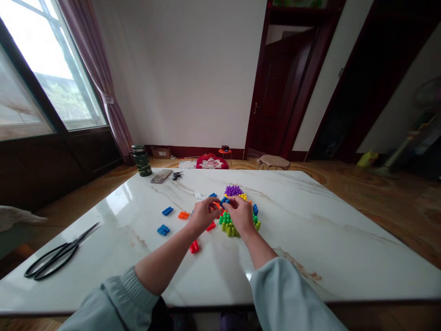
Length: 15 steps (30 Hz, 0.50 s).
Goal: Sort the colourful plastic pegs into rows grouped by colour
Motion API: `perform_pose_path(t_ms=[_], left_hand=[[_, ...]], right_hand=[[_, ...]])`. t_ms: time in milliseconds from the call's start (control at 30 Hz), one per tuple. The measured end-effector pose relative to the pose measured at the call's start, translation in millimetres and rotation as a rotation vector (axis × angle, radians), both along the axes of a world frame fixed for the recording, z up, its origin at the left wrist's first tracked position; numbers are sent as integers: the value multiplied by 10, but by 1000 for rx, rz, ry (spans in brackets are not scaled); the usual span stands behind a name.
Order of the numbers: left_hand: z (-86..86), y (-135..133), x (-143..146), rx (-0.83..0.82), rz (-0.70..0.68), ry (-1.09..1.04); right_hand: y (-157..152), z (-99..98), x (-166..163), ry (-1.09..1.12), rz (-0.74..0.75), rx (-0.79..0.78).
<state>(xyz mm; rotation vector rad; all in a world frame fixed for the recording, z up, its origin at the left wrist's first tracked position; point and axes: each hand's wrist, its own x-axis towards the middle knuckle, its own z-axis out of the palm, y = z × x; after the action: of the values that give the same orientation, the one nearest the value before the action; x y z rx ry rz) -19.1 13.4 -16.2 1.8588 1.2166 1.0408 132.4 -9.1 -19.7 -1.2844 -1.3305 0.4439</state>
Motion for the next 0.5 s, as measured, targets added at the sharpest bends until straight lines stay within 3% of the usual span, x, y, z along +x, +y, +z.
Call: perform_pose_path(t_ms=[133, 200, 267, 367, 500], left_hand=[[24, 10, -20, 28, 13, 47], [39, 13, -54, 34, 36, 62], [46, 17, -89, 28, 53, 61], [36, 30, -122, 13, 61, 49], [9, 55, -133, 4, 61, 46]], right_hand=[[3, -24, 634, -127, -307, 96], [-20, -121, 991, -219, -423, 3], [-51, -263, 1269, -335, -507, -209], [-75, -488, 1459, -467, -508, -430], [-23, -664, 1433, -534, -460, -474]])
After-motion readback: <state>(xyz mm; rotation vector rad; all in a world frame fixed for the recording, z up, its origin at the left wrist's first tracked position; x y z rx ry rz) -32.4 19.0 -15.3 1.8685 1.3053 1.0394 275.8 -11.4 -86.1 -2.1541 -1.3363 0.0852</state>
